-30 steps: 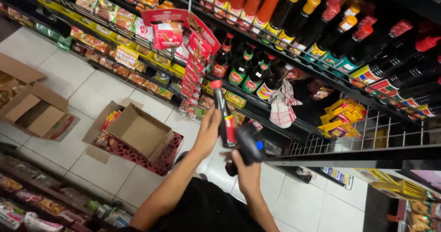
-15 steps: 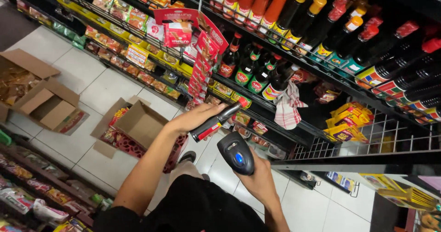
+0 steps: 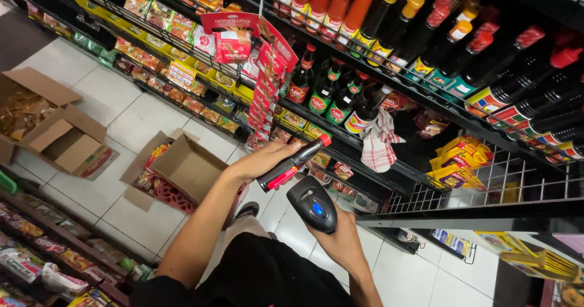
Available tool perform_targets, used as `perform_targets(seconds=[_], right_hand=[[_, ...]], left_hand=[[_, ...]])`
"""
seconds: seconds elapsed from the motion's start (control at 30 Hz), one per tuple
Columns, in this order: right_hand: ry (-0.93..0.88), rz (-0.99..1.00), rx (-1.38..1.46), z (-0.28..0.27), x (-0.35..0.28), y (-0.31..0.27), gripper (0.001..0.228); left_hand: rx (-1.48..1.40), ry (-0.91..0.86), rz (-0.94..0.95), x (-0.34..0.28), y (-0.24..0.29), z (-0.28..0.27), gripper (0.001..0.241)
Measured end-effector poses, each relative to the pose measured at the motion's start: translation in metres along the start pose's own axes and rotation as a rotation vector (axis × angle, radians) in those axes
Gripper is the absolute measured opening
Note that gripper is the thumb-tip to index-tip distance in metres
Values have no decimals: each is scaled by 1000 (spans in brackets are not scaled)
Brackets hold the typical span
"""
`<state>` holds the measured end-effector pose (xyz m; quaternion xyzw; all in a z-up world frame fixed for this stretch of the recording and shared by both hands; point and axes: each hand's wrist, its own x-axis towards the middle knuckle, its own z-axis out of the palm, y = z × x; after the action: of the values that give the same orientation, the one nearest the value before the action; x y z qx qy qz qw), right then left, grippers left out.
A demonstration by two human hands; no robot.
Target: Scanning bottles and restocking them on the grocery store shelf.
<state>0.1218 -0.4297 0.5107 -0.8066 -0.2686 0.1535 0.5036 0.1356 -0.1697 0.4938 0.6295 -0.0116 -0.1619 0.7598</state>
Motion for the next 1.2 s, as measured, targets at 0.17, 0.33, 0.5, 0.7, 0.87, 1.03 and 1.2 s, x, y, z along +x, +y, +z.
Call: perform_targets(seconds=[0.17, 0.33, 0.5, 0.7, 0.87, 1.03, 1.2], right_hand=[[-1, -39, -9, -5, 1, 9, 39], [3, -16, -2, -7, 4, 15, 32], [0, -31, 15, -10, 8, 9, 35], [13, -16, 22, -11, 13, 13, 37], [27, -20, 14, -11, 17, 15, 36], [27, 9, 21, -11, 25, 9, 35], [55, -64, 19, -7, 34, 28, 28]], left_hand=[[21, 40, -24, 7, -5, 1, 58], [-36, 86, -74, 13, -7, 1, 57], [-40, 99, -54, 20, -17, -4, 57], [-31, 122, -43, 20, 0, 1, 54], [0, 149, -33, 30, -14, -9, 52], [11, 140, -28, 39, -24, -20, 57], [29, 180, 89, 42, -18, -24, 41]])
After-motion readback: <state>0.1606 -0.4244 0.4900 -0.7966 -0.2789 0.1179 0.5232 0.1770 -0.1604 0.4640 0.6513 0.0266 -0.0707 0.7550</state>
